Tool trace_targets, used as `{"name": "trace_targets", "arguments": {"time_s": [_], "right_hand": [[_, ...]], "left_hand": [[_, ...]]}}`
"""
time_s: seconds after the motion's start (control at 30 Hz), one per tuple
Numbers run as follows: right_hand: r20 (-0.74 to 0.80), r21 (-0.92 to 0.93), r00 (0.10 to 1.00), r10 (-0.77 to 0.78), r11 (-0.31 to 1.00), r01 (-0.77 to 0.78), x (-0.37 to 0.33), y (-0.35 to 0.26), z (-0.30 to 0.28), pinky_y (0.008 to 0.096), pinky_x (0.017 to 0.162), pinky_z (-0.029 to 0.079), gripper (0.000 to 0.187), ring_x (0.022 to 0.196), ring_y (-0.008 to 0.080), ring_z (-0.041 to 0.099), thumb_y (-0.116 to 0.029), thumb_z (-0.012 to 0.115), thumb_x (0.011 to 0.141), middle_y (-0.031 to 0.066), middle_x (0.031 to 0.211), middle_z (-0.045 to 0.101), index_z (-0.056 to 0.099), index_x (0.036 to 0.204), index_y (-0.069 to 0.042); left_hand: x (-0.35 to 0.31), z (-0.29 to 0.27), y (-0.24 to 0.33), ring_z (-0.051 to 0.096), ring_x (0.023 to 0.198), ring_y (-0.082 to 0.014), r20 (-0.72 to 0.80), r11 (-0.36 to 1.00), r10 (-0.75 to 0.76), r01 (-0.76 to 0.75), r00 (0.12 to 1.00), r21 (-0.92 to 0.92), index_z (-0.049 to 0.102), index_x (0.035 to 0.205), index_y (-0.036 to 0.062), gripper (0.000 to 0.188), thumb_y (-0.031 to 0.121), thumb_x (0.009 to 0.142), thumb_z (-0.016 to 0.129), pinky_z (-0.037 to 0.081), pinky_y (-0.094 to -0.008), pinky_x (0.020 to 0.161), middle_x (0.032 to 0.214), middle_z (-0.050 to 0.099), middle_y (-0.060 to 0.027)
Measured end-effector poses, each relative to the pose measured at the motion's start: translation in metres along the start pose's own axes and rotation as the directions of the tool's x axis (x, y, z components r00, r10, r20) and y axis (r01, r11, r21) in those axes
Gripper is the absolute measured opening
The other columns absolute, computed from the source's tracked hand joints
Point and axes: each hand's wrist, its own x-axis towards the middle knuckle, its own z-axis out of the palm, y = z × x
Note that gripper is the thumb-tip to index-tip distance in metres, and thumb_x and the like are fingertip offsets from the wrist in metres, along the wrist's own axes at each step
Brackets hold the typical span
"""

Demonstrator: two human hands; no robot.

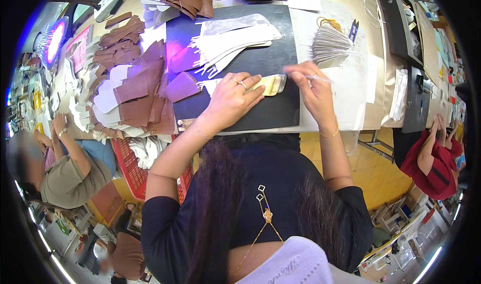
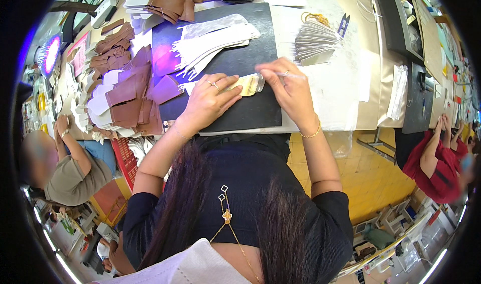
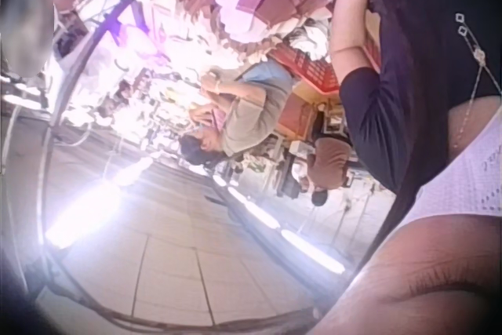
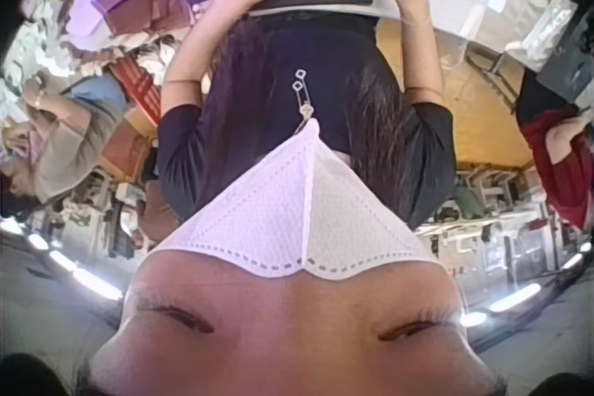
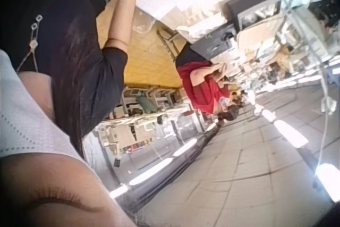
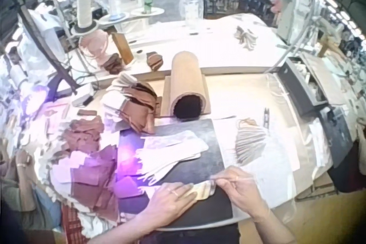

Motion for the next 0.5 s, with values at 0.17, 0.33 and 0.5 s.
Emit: {"name": "trace_targets", "arguments": {"time_s": [0.17,0.33,0.5], "right_hand": [[0.100,-0.114,0.985,-0.143,0.981,0.154,-0.002,0.011,0.016,0.0385,0.083,0.048,0.017,0.082,0.0278,0.066,-0.017,0.070,0.091,0.0094,0.086,0.071,0.071,0.085,-0.002],[0.167,-0.235,0.948,-0.270,0.923,0.305,0.001,0.011,0.019,0.0382,0.083,0.047,0.012,0.083,0.0268,0.064,-0.014,0.072,0.088,0.0089,0.084,0.069,0.069,0.083,-0.004],[0.168,-0.350,0.924,-0.344,0.855,0.382,0.013,0.011,0.019,0.0377,0.083,0.044,0.009,0.078,0.0245,0.062,-0.014,0.074,0.087,0.0058,0.081,0.069,0.070,0.084,-0.007]], "left_hand": [[-0.001,0.001,0.005,0.064,0.101,-0.0231,0.021,0.998,-0.012,0.010,1.000,0.057,0.074,0.101,0.0082,0.021,0.017,0.082,0.076,0.050,-0.0368,0.083,0.112,0.070,-0.0069],[-0.001,0.002,0.007,0.064,0.102,-0.0230,0.030,0.997,-0.031,0.029,0.999,0.067,0.074,0.101,0.0078,0.020,0.018,0.083,0.075,0.049,-0.0369,0.084,0.113,0.070,-0.0073],[-0.001,0.002,0.008,0.063,0.103,-0.0231,0.030,0.997,-0.034,0.032,0.999,0.071,0.074,0.101,0.0076,0.020,0.018,0.083,0.075,0.049,-0.0371,0.085,0.114,0.069,-0.0074]]}}
